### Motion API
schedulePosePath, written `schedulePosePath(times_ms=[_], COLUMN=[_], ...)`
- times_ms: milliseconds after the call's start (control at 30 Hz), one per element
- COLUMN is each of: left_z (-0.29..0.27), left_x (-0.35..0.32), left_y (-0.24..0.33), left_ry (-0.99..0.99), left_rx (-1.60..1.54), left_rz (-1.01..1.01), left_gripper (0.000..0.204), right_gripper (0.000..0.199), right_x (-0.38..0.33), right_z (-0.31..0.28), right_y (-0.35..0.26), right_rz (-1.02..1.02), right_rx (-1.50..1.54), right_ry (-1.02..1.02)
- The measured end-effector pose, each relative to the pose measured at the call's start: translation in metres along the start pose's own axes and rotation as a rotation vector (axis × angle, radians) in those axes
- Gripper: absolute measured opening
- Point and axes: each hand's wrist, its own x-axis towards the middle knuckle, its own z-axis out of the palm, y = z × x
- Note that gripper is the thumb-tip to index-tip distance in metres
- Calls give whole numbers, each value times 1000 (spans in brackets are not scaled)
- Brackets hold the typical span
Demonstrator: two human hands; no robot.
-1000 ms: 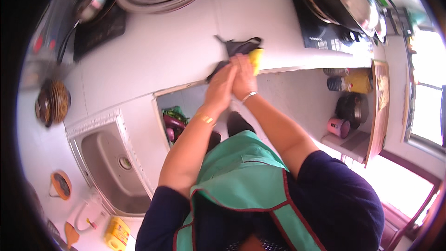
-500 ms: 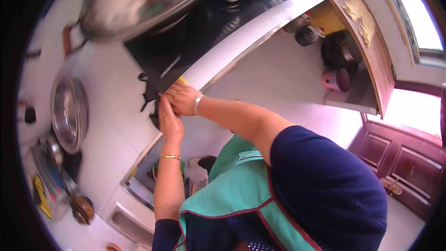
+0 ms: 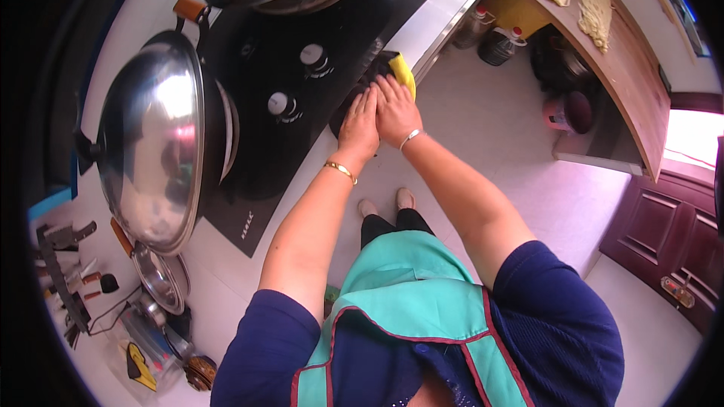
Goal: The person wipes a bowl with a cloth, cleans the sink area and countertop, pours oil into a small bowl, adds ingredients from jars into bowls, boils noodles in a pot with chopsticks, and wipes a tray.
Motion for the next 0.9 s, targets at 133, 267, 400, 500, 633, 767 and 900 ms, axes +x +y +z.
schedulePosePath(times_ms=[133, 267, 400, 500, 633, 767, 900], left_z=[2, -14, -59, -87, -85, -84, -53], left_x=[-20, -58, -90, -91, -69, -22, 10], left_y=[7, 4, 26, 79, 121, 184, 261], left_ry=[-92, -77, -335, -393, -533, -799, -588], left_rx=[-44, -277, -367, -405, -545, -371, -335], left_rz=[25, -53, 6, 62, 108, 209, 466], left_gripper=[59, 58, 31, 22, 17, 15, 17], right_gripper=[42, 27, 17, 23, 21, 20, 16], right_x=[-29, -50, -94, -139, -160, -184, -215], right_z=[2, -34, -88, -139, -229, -243, -287], right_y=[4, -23, -26, -9, -13, 26, 88], right_rz=[24, 141, 153, 71, 352, 256, 379], right_rx=[14, 191, 361, 503, 756, 463, 529], right_ry=[43, -447, -549, -470, -305, 68, 134])
